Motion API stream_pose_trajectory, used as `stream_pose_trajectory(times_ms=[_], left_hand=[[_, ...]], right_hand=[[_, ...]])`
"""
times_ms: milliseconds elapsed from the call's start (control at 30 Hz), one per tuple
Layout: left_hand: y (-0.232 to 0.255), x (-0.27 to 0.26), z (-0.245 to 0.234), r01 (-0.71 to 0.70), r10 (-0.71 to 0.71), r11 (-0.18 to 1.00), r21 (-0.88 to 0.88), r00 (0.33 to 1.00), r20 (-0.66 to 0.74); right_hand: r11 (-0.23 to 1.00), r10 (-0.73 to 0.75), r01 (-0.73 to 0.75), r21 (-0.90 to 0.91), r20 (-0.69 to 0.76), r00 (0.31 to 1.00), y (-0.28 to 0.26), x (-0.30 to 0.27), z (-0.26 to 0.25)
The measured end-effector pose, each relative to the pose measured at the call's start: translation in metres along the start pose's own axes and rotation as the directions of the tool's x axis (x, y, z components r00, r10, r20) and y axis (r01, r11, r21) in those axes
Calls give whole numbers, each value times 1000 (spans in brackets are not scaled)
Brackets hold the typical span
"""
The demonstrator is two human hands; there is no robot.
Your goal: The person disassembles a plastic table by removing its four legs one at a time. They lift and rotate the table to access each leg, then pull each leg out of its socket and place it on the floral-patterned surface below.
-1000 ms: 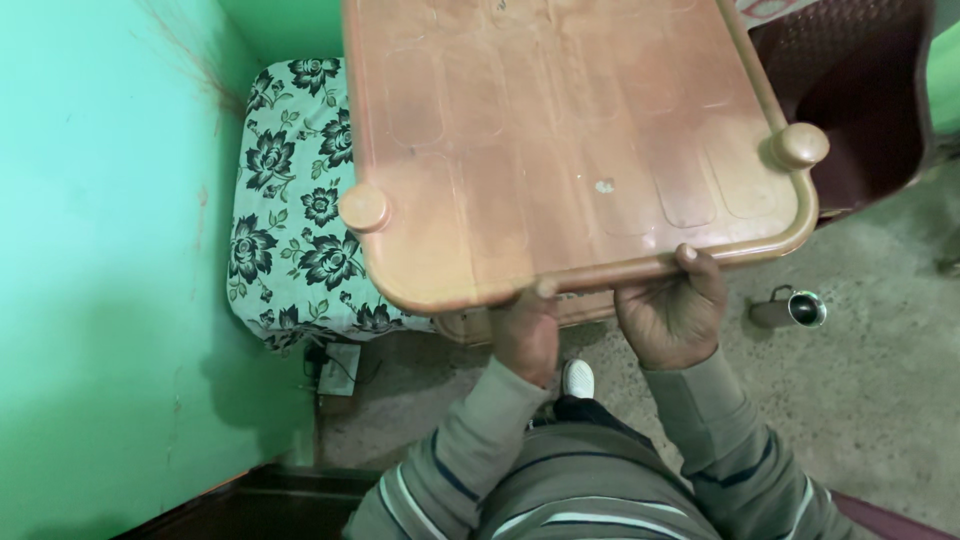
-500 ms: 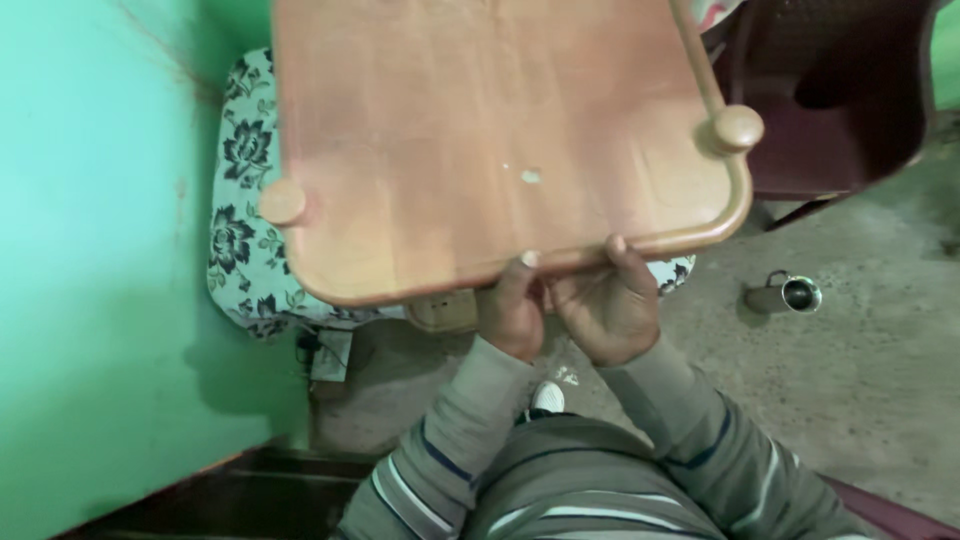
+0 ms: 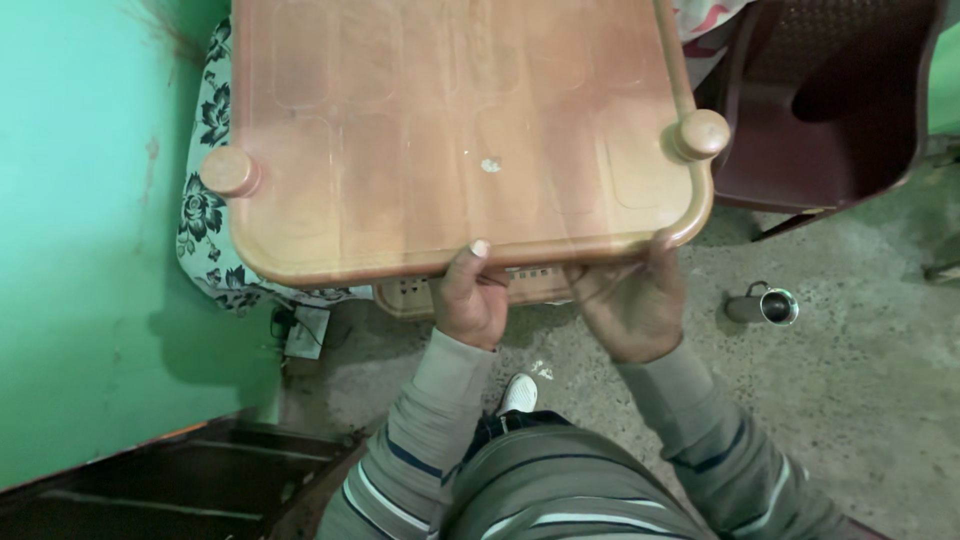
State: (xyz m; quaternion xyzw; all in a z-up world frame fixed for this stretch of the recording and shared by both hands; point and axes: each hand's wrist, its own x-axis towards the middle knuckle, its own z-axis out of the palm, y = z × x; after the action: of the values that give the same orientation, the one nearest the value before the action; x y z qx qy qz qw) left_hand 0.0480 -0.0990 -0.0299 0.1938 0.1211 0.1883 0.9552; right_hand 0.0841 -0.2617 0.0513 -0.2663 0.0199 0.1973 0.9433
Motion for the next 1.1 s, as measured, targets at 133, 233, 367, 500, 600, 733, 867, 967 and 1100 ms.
stream_pose_trajectory(times_ms=[133,233,367,500,600,733,867,967,1100], left_hand=[[0,-1,-3,37,-39,997,-63,999,-27],[6,-1,-5,179,-177,983,-42,983,54],[13,3,-9,177,-173,984,-30,979,105],[25,6,-11,225,-219,974,-40,970,107],[36,3,-19,241,-237,968,-65,969,70],[52,4,-27,235,-226,966,-104,970,91],[75,6,-32,243,-235,965,-100,968,86],[88,5,-34,214,-212,972,-91,977,34],[100,12,-41,262,-250,957,-126,963,100]], right_hand=[[1000,-22,22,21,-3,1000,-16,7,-1],[998,-36,36,49,15,999,-25,15,-2],[997,-23,25,70,-20,1000,-30,21,-5],[995,-24,24,97,-8,1000,-22,20,-1],[998,-28,31,62,-53,998,-11,16,5],[995,-47,51,87,-41,998,2,5,19],[996,-50,53,68,-36,998,16,-7,36],[996,-68,69,54,-26,997,28,-14,46],[993,-71,76,85,-54,996,41,-21,54]])
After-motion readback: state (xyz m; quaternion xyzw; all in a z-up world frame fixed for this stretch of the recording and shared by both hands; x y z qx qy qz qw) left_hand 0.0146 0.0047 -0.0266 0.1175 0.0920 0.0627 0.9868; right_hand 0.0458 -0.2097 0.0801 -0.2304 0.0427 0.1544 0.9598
